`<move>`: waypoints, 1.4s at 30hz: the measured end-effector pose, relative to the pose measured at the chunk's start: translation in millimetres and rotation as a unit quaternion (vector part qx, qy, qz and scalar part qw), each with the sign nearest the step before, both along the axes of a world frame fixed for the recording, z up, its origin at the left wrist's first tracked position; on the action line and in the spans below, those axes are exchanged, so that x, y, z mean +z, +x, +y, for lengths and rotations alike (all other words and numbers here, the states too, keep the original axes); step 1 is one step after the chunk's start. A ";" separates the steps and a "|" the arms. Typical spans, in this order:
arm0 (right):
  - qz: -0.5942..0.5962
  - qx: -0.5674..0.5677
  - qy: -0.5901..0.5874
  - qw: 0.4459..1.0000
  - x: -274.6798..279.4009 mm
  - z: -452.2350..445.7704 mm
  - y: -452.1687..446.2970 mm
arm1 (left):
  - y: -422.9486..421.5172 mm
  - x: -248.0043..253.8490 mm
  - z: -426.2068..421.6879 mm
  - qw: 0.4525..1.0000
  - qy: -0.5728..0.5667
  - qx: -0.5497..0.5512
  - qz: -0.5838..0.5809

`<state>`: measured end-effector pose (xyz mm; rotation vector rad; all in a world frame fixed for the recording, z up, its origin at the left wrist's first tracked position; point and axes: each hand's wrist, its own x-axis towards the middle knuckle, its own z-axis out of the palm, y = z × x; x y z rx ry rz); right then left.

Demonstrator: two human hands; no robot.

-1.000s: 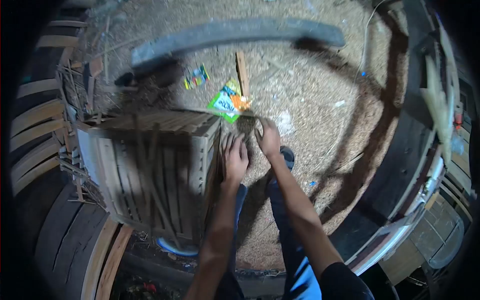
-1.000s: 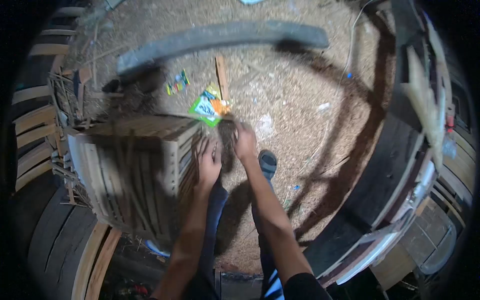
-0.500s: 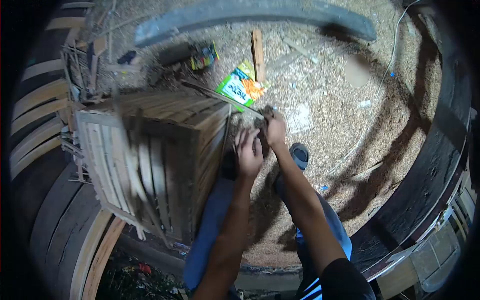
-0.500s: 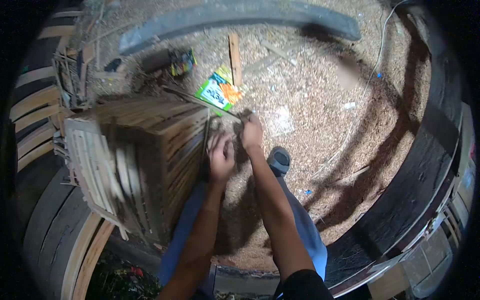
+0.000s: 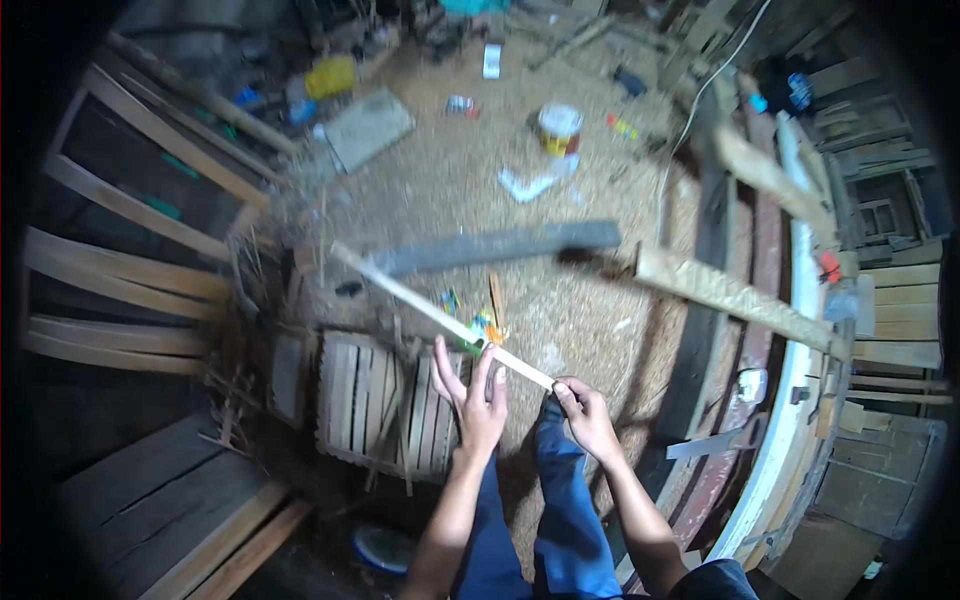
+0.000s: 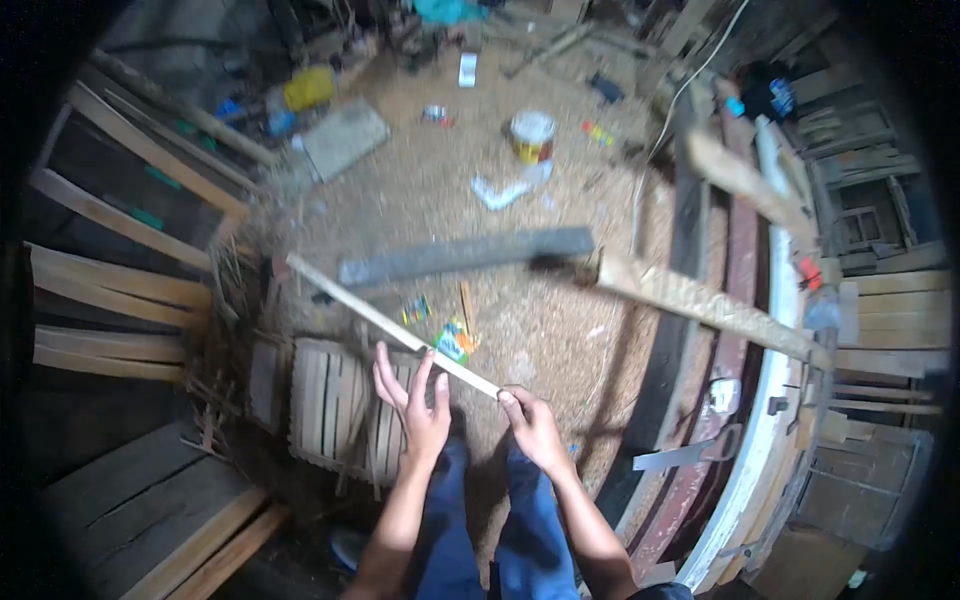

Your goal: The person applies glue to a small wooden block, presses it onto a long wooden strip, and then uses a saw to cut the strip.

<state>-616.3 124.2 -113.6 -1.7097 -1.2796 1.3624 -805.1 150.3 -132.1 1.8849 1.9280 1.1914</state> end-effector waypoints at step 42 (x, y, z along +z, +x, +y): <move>0.218 -0.301 0.473 0.799 368.9 -122.8 -43.2 | 28.4 376.8 -128.3 0.895 -0.026 -0.279 -0.348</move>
